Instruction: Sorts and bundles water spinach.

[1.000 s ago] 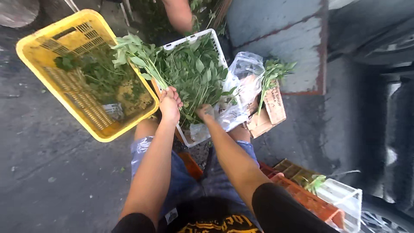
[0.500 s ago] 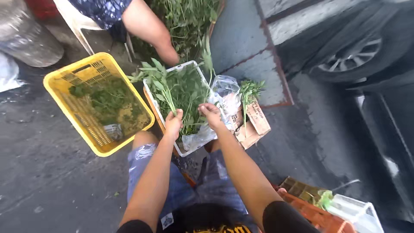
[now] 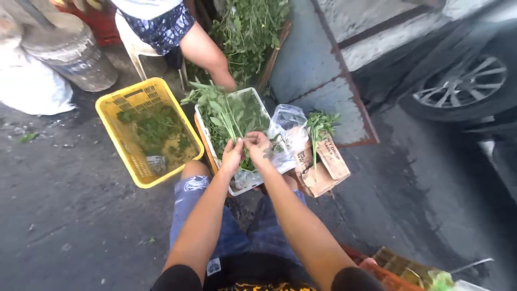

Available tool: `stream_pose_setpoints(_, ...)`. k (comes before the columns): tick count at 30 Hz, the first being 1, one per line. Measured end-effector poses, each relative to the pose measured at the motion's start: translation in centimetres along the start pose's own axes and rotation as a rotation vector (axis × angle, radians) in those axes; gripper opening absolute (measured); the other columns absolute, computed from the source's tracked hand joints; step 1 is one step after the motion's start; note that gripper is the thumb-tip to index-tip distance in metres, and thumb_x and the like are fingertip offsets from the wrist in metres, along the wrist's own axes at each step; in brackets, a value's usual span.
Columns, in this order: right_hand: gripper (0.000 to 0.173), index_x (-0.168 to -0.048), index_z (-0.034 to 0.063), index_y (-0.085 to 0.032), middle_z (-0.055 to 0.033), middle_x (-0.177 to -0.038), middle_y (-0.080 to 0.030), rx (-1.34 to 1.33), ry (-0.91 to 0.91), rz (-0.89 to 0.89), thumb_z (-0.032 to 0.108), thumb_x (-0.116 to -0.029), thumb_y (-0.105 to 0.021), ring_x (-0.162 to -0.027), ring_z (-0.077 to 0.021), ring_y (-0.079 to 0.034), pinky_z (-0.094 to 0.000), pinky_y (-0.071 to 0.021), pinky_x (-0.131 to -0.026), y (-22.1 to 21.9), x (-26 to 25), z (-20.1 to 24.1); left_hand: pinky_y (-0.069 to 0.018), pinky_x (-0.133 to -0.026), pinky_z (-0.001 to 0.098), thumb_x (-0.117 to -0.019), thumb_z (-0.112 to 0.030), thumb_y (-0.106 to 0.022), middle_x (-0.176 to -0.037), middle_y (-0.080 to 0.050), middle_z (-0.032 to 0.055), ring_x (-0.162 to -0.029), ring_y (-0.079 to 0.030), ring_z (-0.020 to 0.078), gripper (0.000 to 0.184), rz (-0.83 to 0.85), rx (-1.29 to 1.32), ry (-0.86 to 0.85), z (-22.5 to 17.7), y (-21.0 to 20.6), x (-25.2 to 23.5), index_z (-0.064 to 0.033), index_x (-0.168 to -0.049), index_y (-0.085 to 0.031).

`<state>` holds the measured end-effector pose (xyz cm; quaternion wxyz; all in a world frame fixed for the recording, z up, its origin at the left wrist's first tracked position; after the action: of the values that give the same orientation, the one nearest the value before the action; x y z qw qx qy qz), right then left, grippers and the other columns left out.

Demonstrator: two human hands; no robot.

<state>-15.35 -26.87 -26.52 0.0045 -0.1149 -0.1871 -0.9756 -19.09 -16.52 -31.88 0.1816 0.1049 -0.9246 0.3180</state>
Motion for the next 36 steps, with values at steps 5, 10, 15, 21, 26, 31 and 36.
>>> stream_pose_setpoints(5,0.025,-0.118,0.0086,-0.068,-0.0091,-0.11,-0.07,0.089,0.16,-0.072,0.012,-0.0936,-0.07,-0.092,-0.0186,-0.07,-0.039,-0.061,-0.083,-0.1,4.1,-2.3,-0.0548,-0.066,0.0332,-0.1106,-0.025,-0.047,-0.091,-0.064,0.0064,-0.071,-0.061,0.0155,0.021,-0.054,0.003,0.007,0.6,0.8,0.2,-0.01,-0.119,-0.058)
stream_pose_setpoints(10,0.053,-0.132,0.004,-0.055,-0.0103,-0.105,-0.065,-0.636,-0.333,-0.288,0.047,-0.1108,-0.032,-0.086,-0.0198,-0.064,-0.0385,-0.0546,-0.075,0.7,6.8,-8.2,-0.0519,-0.066,0.0304,-0.1118,-0.018,-0.04,-0.095,-0.061,0.0048,-0.072,-0.057,0.0148,0.017,-0.088,0.085,0.022,0.8,0.7,0.2,-0.0117,-0.119,-0.054)
stream_pose_setpoints(15,0.076,-0.12,0.005,-0.053,-0.0134,-0.087,-0.07,-0.934,-0.348,-0.258,0.069,-0.1044,-0.015,-0.081,-0.0266,-0.071,-0.0472,-0.0595,-0.075,-1.9,3.6,-5.8,-0.0576,-0.086,0.0466,-0.1139,-0.022,-0.031,-0.091,-0.067,0.012,-0.087,-0.068,0.0265,0.026,-0.088,0.207,0.069,2.4,-0.7,1.4,-0.0078,-0.125,-0.05)
stream_pose_setpoints(21,0.052,-0.135,0.003,-0.056,-0.0155,-0.128,-0.064,-0.316,-0.226,-0.019,0.043,-0.1119,-0.031,-0.122,-0.0225,-0.058,-0.0439,-0.0471,-0.106,-3.8,3.0,-4.0,-0.0569,-0.079,0.0428,-0.1135,-0.024,-0.032,-0.084,-0.061,0.0046,-0.08,-0.064,0.0212,0.022,-0.086,0.285,0.044,-0.2,0.7,0.2,-0.0148,-0.12,-0.051)
stream_pose_setpoints(26,0.049,-0.139,0.0022,-0.052,-0.0182,-0.117,-0.062,-0.019,0.051,-0.135,0.033,-0.1014,-0.056,-0.1,-0.0261,-0.064,-0.0446,-0.0558,-0.089,-2.0,-0.2,-0.4,-0.0525,-0.062,0.032,-0.1126,-0.016,-0.034,-0.076,-0.053,0.0036,-0.064,-0.056,0.0157,0.018,-0.104,0.129,-0.004,-0.8,1.1,-1.0,-0.0082,-0.116,-0.049)
stream_pose_setpoints(31,0.033,-0.124,0.0097,-0.068,-0.0103,-0.112,-0.071,0.064,0.028,0.117,0.031,-0.0995,-0.068,-0.097,-0.0214,-0.069,-0.0433,-0.0584,-0.085,-3.9,-4.7,3.4,-0.0518,-0.061,0.0323,-0.1123,-0.019,-0.038,-0.076,-0.054,0.0035,-0.063,-0.054,0.015,0.018,-0.05,0.077,0.033,-0.3,1.0,-1.8,-0.0108,-0.118,-0.053)
stream_pose_setpoints(36,0.013,-0.102,0.0067,-0.077,-0.0056,-0.089,-0.074,0.01,0.09,0.107,0.015,-0.0951,-0.07,-0.078,-0.0138,-0.069,-0.0355,-0.06,-0.074,-4.8,-6.8,2.8,-0.052,-0.06,0.0323,-0.1127,-0.02,-0.036,-0.076,-0.053,0.0029,-0.063,-0.054,0.015,0.018,-0.047,0.119,0.062,-1.3,1.1,-2.6,-0.0128,-0.114,-0.053)
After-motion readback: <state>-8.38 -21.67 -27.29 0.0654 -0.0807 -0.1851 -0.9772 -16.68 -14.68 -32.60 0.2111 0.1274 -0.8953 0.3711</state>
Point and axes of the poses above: each hand's wrist, its own x-axis away from the middle knuckle, its own y-axis out of the back of the hand, z = x × y, the point moved 6 cm from there along -x, towards the middle knuckle
